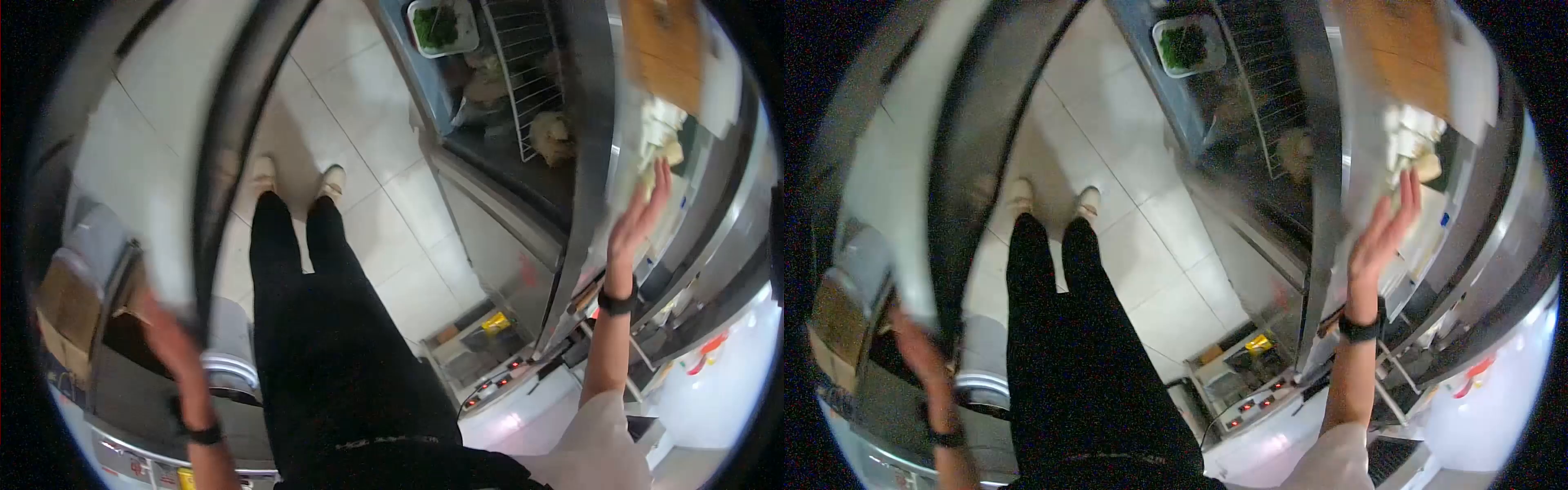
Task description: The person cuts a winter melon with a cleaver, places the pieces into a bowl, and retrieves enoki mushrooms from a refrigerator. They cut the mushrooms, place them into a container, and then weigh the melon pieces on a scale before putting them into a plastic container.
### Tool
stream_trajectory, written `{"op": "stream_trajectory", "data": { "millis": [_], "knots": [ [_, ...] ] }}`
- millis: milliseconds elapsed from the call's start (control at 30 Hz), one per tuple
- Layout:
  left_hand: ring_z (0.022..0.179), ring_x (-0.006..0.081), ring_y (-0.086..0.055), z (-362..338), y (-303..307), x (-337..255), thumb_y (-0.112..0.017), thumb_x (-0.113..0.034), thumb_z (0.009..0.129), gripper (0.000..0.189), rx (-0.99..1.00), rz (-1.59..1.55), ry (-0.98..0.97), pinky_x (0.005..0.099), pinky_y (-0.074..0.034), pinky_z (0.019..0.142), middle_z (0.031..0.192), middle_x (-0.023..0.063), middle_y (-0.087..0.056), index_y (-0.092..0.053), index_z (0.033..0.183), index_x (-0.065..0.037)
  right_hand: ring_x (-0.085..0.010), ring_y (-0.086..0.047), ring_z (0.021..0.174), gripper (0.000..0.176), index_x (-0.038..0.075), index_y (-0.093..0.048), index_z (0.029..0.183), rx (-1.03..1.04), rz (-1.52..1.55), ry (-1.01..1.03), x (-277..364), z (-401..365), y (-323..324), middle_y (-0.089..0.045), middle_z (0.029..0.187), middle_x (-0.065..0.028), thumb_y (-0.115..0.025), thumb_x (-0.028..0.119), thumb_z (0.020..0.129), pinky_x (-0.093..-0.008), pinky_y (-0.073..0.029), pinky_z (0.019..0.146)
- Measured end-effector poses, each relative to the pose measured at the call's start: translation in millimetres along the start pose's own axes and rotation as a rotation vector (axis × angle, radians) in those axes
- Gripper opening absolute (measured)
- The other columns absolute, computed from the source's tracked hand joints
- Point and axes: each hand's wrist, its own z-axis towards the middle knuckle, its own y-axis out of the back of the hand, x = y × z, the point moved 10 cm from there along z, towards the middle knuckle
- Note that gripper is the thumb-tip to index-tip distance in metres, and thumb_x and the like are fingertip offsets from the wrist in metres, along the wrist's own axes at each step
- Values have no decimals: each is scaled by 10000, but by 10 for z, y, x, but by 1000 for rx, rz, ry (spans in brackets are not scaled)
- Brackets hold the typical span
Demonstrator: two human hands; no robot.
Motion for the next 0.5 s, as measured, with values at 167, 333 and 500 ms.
{"op": "stream_trajectory", "data": {
  "millis": [167, 333, 500],
  "knots": [
    [1170, 289, -459, 1069, 1018, 479, -404, -194, 942, 356, -289, 244, 21, 396, -341, 999, 1249, 176, -497, -494, 1236, -14, -250, -344, 1279, 460, -33, -416, 1304, 22, 27, -87, -155, -351, -201, -402, 1370, -155, -378, 260, 951, -371, -243, 1061],
    [1161, 287, -462, 1651, 839, 556, -407, -201, 940, 354, -321, 333, 41, 398, -343, 994, 1237, 172, -502, -497, 1228, -17, -372, -387, 1249, 381, -5, -358, 1317, 6, -591, 375, -343, -728, 318, -362, 1368, -240, -347, 162, 975, -459, -331, 1025],
    [1151, 284, -465, 1947, 506, 561, -410, -209, 937, 353, -283, 343, 86, 400, -344, 989, 1225, 169, -506, -501, 1221, -19, -365, -364, 1264, 480, 22, -295, 1365, -106, -467, -40, -851, -957, 927, -317, 1393, -243, -374, 268, 960, -459, -316, 1037]
  ]
}}
